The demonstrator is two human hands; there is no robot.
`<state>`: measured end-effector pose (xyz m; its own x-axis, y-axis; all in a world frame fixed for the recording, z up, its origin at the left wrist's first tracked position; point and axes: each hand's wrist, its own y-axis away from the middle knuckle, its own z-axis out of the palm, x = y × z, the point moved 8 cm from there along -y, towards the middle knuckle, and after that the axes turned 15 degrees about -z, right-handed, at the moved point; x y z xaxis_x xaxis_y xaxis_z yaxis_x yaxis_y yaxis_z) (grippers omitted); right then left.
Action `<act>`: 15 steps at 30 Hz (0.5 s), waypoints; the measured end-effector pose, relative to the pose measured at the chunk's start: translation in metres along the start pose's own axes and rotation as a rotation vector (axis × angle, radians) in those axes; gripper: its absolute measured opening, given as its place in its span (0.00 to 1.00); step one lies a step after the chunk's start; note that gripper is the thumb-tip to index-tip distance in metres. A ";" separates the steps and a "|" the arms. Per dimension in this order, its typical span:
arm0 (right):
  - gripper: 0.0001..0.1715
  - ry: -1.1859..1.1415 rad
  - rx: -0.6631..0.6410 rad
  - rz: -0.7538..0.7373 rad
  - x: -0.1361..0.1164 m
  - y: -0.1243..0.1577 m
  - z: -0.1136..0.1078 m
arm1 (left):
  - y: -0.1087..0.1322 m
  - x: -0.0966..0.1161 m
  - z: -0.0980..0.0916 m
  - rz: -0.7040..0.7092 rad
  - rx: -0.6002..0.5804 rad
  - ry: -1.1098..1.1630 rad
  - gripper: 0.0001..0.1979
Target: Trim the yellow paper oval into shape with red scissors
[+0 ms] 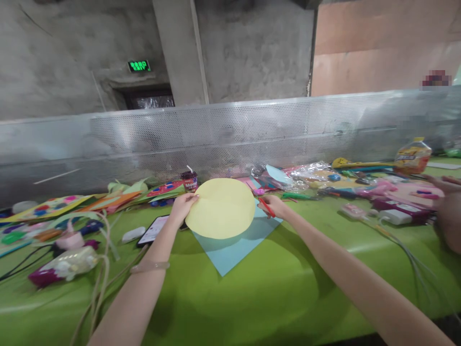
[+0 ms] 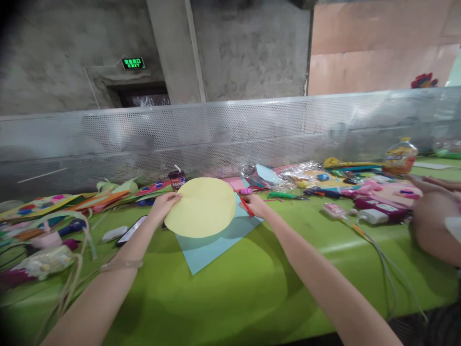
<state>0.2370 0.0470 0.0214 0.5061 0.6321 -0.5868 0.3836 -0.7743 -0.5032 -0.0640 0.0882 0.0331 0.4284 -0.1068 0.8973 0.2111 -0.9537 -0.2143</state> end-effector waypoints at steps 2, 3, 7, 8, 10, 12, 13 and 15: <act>0.10 0.023 -0.008 -0.008 -0.002 0.000 0.001 | 0.000 0.000 0.000 -0.003 -0.004 0.000 0.18; 0.10 0.033 -0.011 -0.008 -0.002 0.000 0.001 | 0.000 0.000 0.001 -0.004 -0.005 0.000 0.18; 0.10 0.046 -0.023 -0.009 -0.003 0.000 0.002 | 0.001 0.001 0.001 0.001 -0.004 -0.007 0.18; 0.10 0.044 -0.026 -0.014 -0.003 0.000 0.002 | 0.001 0.001 0.000 0.004 -0.002 -0.010 0.18; 0.10 0.039 -0.031 -0.022 -0.004 0.000 0.002 | 0.001 0.001 0.000 0.006 -0.002 -0.015 0.18; 0.10 0.034 -0.034 -0.023 -0.003 0.000 0.003 | 0.001 0.002 0.000 0.007 -0.004 -0.020 0.17; 0.10 0.031 -0.036 -0.020 -0.003 0.000 0.003 | 0.001 0.002 0.000 0.007 -0.005 -0.022 0.17; 0.11 0.025 -0.036 -0.013 -0.002 0.000 0.004 | 0.001 0.002 0.000 0.006 -0.005 -0.025 0.17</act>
<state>0.2328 0.0456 0.0203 0.5196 0.6419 -0.5639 0.4178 -0.7666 -0.4876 -0.0627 0.0866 0.0347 0.4517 -0.1059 0.8859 0.2042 -0.9543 -0.2181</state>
